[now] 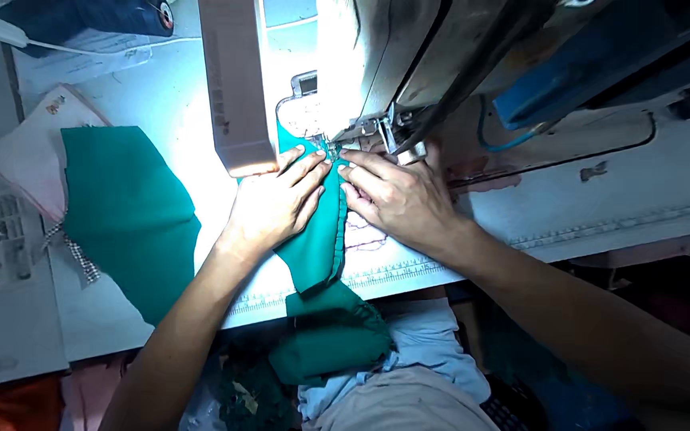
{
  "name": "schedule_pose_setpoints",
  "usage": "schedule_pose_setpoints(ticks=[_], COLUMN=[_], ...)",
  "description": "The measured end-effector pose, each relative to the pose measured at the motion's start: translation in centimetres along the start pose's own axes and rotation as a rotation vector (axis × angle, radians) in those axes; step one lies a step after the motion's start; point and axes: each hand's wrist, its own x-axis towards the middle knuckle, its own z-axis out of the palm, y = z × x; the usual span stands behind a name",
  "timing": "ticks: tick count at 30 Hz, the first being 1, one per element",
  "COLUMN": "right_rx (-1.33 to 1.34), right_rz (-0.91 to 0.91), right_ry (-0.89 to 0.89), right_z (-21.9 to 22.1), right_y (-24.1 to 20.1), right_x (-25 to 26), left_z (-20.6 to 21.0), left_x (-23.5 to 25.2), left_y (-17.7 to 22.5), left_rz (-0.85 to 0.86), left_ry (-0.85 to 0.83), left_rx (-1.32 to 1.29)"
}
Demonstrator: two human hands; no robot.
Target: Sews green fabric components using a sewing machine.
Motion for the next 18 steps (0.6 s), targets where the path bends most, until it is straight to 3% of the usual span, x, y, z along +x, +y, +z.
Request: schedule_pose_setpoints(ticks=[9,14,16,18], right_rx=[0.046,0.084,0.122,0.19], right_rz=[-0.011,0.102,0.184,0.266], right_ry=[0.008,0.03,0.059,-0.02], right_z=[0.6,-1.1,-1.6,-1.9], right_y=[0.7,-0.5,-2.2,-3.9], right_x=[0.6,-1.3,-1.8,-2.0], left_z=[0.3,1.9,2.1,1.0], left_x=[0.1,0.9,0.5,-0.2], left_y=[-1.0,0.0,0.7,1.4], left_rz=[-0.014,-0.026,-0.124,-0.363], left_ry=[-0.014,0.124,0.242,0.359], left_rx=[-0.002,-0.016,0.035,0.139])
